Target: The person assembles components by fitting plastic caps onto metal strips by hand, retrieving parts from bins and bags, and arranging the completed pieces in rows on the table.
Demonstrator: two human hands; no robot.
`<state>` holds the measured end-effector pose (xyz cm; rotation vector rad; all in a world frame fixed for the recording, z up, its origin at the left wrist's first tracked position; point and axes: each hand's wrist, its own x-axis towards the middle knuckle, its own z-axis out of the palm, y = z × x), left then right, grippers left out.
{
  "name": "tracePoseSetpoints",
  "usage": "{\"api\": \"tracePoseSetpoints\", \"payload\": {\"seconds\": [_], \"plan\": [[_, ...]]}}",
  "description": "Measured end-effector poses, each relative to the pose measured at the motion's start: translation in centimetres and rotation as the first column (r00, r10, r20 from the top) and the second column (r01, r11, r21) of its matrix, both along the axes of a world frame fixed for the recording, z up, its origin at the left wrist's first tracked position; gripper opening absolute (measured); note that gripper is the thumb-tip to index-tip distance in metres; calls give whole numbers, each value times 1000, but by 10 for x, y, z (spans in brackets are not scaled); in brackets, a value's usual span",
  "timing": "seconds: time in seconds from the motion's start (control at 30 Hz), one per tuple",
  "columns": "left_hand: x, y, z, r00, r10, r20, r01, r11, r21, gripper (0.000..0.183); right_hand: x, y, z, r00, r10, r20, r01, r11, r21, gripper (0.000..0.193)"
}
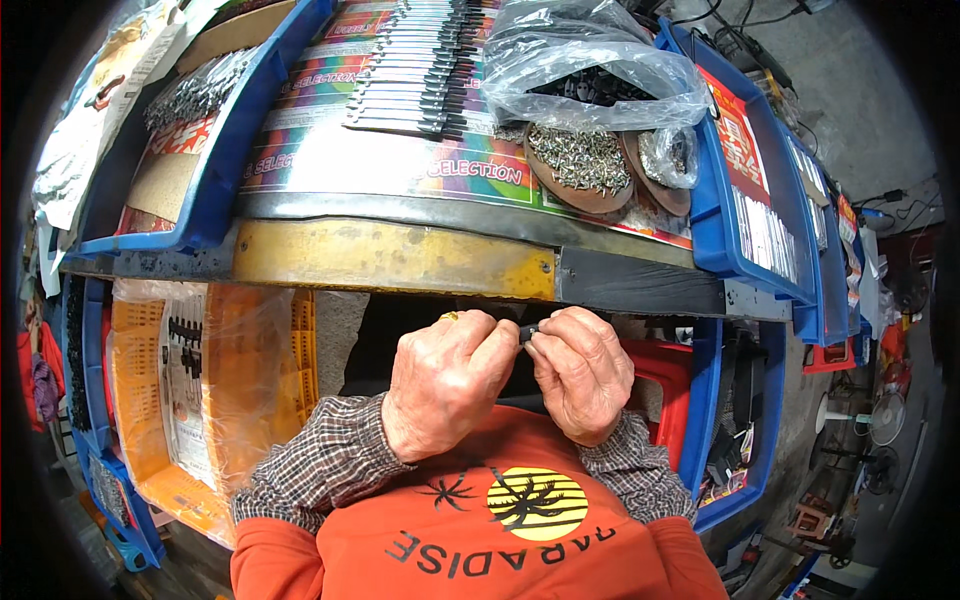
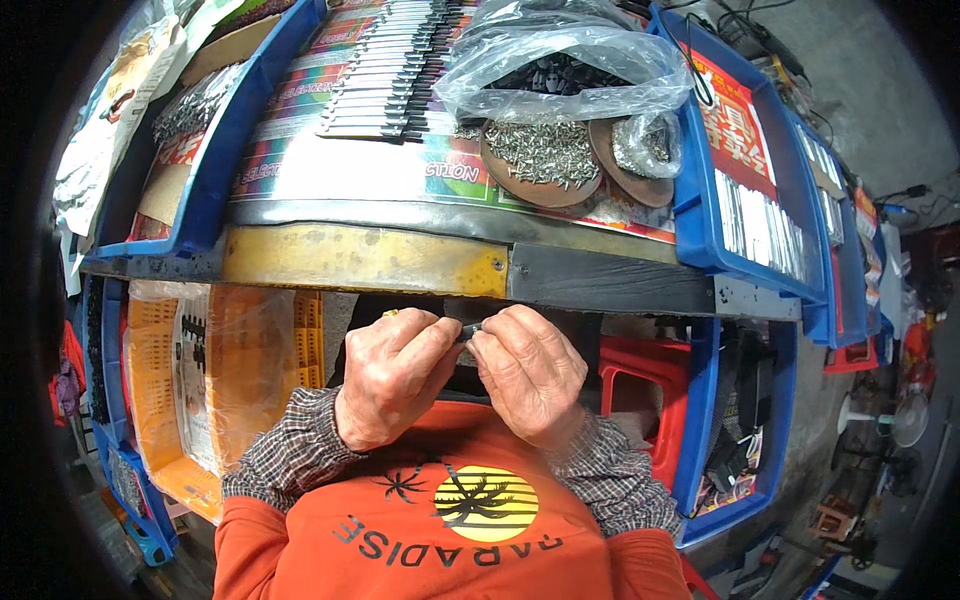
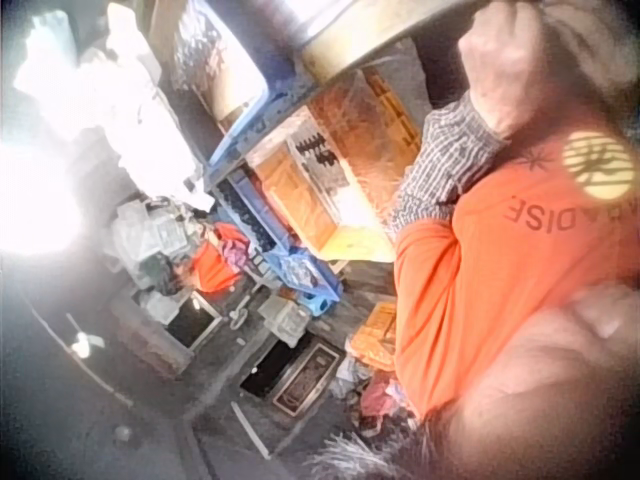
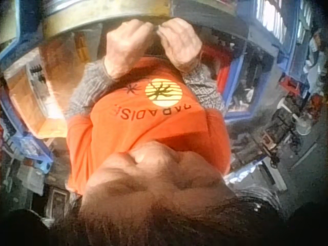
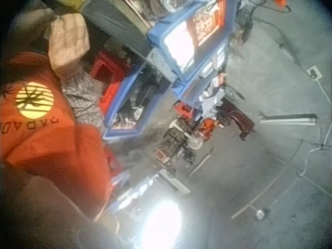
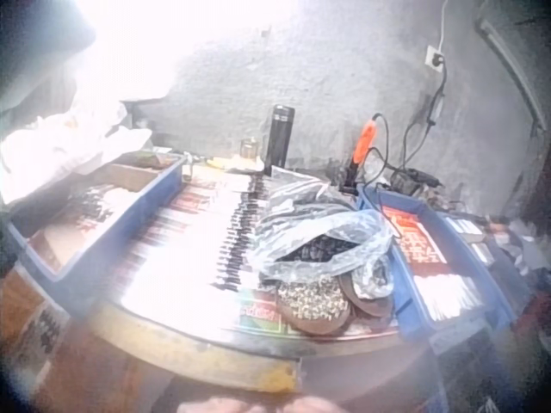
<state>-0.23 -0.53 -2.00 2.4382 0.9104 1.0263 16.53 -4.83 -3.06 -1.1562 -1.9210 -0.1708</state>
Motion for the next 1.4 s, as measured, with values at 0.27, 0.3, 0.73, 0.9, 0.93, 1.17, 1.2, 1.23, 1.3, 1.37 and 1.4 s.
{"api": "tracePoseSetpoints", "payload": {"seconds": [0.27,0.3,0.73,0.9,0.93,1.17,1.2,1.23,1.3,1.37,1.4], "plan": [[3,1,6,997,-10,83,15,998,-60,23,6,0,7,923,-1,-385,-100,965,-241,24],[2,0,7,997,-8,82,13,998,-55,23,5,-3,8,848,-53,-528,-151,930,-336,23],[9,4,2,998,-9,60,7,1000,28,23,-2,4,19,534,-375,-758,-497,586,-640,14],[7,1,5,999,9,52,-12,999,49,23,-10,-2,10,522,-329,-787,-406,716,-569,11],[5,3,7,999,5,44,-6,999,35,23,-11,0,15,526,-339,-780,-417,697,-584,12],[-5,25,36,999,-38,24,36,997,66,23,1,7,36,693,-245,-678,-227,818,-528,25],[-8,31,42,1000,-20,-15,21,997,75,22,6,9,38,690,-245,-681,-221,824,-521,30],[-11,36,46,999,-14,-33,16,997,75,19,8,11,43,692,-245,-679,-206,834,-512,30],[-15,53,51,998,37,-44,-31,991,127,16,16,15,49,731,-245,-637,-150,853,-501,24],[-16,83,56,989,114,-92,-100,985,143,15,23,27,47,761,-233,-606,-100,880,-465,21],[-15,100,56,987,132,-93,-115,979,168,14,27,33,45,792,-232,-565,-50,898,-438,17]]}}
